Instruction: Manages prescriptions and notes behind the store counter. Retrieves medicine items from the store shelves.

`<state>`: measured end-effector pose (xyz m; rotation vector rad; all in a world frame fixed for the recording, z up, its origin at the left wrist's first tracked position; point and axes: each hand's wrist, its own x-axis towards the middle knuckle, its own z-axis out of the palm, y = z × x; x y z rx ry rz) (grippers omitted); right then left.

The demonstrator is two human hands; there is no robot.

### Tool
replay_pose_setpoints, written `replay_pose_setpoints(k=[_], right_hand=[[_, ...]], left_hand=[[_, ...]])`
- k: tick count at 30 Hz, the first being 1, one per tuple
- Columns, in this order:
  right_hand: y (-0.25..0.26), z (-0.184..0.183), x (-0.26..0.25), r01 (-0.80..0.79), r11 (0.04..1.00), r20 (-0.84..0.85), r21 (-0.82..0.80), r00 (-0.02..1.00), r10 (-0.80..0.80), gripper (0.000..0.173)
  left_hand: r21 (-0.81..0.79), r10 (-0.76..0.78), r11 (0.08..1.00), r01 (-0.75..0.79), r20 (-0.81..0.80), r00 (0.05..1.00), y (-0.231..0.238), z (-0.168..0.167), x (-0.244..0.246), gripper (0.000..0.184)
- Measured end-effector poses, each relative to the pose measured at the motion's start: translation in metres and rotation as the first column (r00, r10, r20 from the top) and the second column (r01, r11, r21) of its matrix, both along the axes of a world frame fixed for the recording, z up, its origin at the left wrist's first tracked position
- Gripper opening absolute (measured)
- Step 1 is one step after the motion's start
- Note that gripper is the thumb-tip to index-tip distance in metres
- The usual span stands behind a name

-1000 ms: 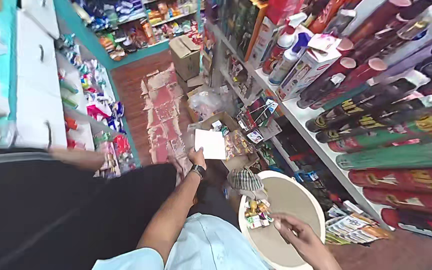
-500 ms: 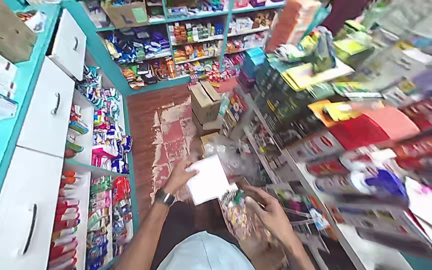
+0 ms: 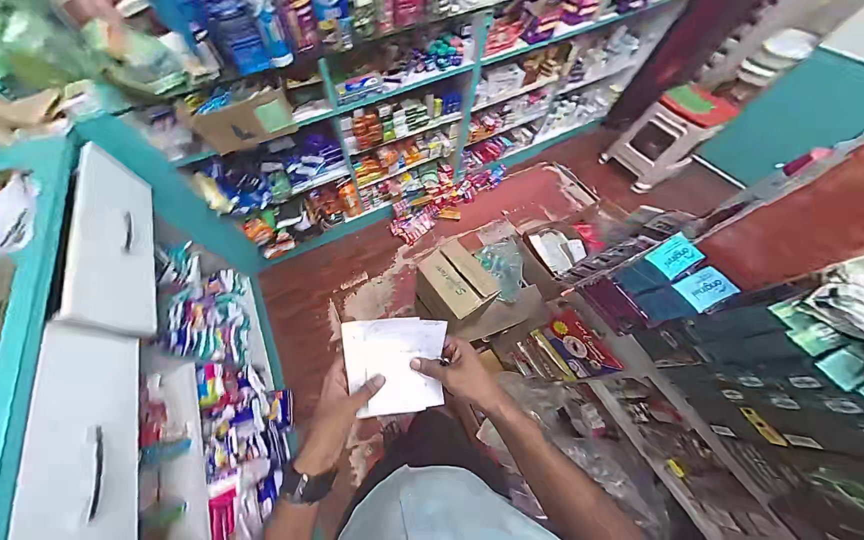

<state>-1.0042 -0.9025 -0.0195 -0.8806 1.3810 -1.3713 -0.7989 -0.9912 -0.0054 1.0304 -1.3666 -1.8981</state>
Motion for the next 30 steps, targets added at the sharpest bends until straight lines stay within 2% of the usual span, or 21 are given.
replay_pose_setpoints(k=[2, 3, 5, 8, 10, 12, 15, 19, 24, 28, 30], right_hand=[[-0.050, -0.002, -0.031, -0.005, 1.000, -0.028, -0.012, 1.000, 0.004, 0.024], [-0.073, -0.007, -0.050, 0.012, 1.000, -0.046, -0.025, 0.999, -0.014, 0.032], [-0.113, -0.025, -0.090, 0.150, 0.989, -0.070, 0.013, 0.986, -0.149, 0.037], [-0.178, -0.077, -0.157, 0.356, 0.925, -0.027, 0.133, 0.934, -0.355, 0.027], [-0.233, -0.101, -0.208, 0.387, 0.897, 0.007, 0.213, 0.918, -0.397, 0.022], [-0.283, -0.098, -0.249, 0.333, 0.916, -0.037, 0.225, 0.942, -0.333, 0.023], [-0.368, -0.048, -0.310, 0.249, 0.959, -0.086, 0.133, 0.967, -0.239, 0.025], [-0.473, 0.007, -0.389, 0.254, 0.967, -0.050, -0.020, 0.966, -0.255, 0.032], [-0.557, 0.023, -0.482, 0.454, 0.889, -0.059, -0.058, 0.887, -0.457, 0.030], [-0.570, 0.021, -0.560, 0.656, 0.755, -0.015, -0.006, 0.755, -0.656, 0.027], [-0.565, 0.015, -0.602, 0.725, 0.689, 0.006, 0.020, 0.689, -0.725, 0.025]], left_hand=[[-0.020, 0.023, 1.000, -0.022, 0.087, 0.996, -0.051, -0.007, -0.031, 0.051], [-0.022, 0.035, 0.999, -0.033, 0.093, 0.995, -0.083, -0.012, -0.049, 0.044], [-0.031, 0.039, 0.999, -0.035, 0.115, 0.993, -0.157, -0.023, -0.086, 0.042], [-0.038, 0.029, 0.999, -0.024, 0.142, 0.989, -0.274, -0.026, -0.143, 0.043], [-0.024, 0.021, 1.000, -0.019, 0.108, 0.994, -0.346, -0.013, -0.190, 0.040], [-0.021, -0.005, 1.000, 0.007, 0.093, 0.996, -0.404, 0.004, -0.234, 0.039], [-0.036, -0.027, 0.999, 0.030, 0.075, 0.997, -0.478, 0.029, -0.300, 0.040], [-0.105, -0.112, 0.987, 0.118, 0.067, 0.991, -0.567, 0.039, -0.394, 0.041], [-0.143, -0.299, 0.940, 0.310, 0.095, 0.950, -0.652, 0.029, -0.537, 0.044], [-0.102, -0.482, 0.864, 0.492, 0.112, 0.869, -0.675, 0.020, -0.662, 0.045], [-0.053, -0.565, 0.819, 0.571, 0.102, 0.819, -0.675, 0.021, -0.722, 0.037]])
